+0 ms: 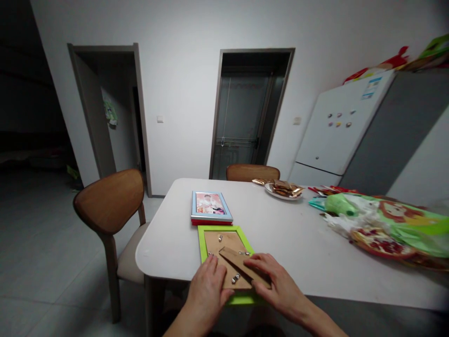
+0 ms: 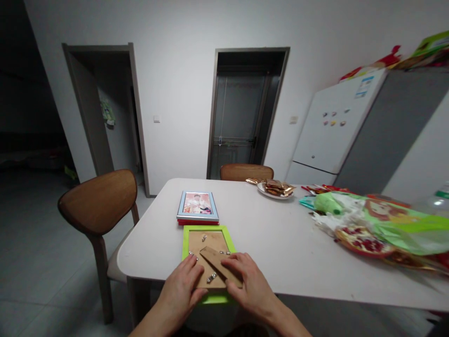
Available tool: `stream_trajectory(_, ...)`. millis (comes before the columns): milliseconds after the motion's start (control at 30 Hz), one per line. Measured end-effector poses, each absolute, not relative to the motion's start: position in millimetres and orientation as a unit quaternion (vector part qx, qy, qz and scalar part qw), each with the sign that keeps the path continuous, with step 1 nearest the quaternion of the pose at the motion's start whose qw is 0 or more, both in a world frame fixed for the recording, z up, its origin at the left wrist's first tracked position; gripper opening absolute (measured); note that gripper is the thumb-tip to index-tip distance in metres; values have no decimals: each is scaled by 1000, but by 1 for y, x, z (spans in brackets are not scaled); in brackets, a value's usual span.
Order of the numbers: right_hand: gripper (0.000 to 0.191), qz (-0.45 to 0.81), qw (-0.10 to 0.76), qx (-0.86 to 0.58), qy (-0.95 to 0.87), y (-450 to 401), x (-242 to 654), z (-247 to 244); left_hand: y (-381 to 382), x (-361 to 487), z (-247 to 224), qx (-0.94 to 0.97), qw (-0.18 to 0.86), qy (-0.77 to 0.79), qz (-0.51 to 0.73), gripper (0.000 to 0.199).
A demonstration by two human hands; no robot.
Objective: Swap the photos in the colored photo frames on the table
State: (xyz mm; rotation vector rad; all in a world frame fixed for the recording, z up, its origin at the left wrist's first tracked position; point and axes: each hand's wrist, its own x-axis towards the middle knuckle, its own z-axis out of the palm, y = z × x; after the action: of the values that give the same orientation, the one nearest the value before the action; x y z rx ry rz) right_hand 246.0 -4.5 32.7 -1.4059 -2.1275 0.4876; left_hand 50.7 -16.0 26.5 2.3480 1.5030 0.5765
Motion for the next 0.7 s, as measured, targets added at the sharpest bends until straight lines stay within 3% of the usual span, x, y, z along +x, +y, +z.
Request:
stream_trajectory(433, 41, 92, 237, -523, -814, 7, 247, 1, -8, 49, 20, 820, 146, 527, 170, 21)
stream_trajectory(633, 34, 84, 216, -522, -821, 7, 245, 7, -15, 44, 12, 828, 169, 507, 169, 50)
stream_trajectory(700, 32, 70, 223, -533, -814, 12, 244, 7, -16, 42, 9, 832, 167, 501, 170, 50)
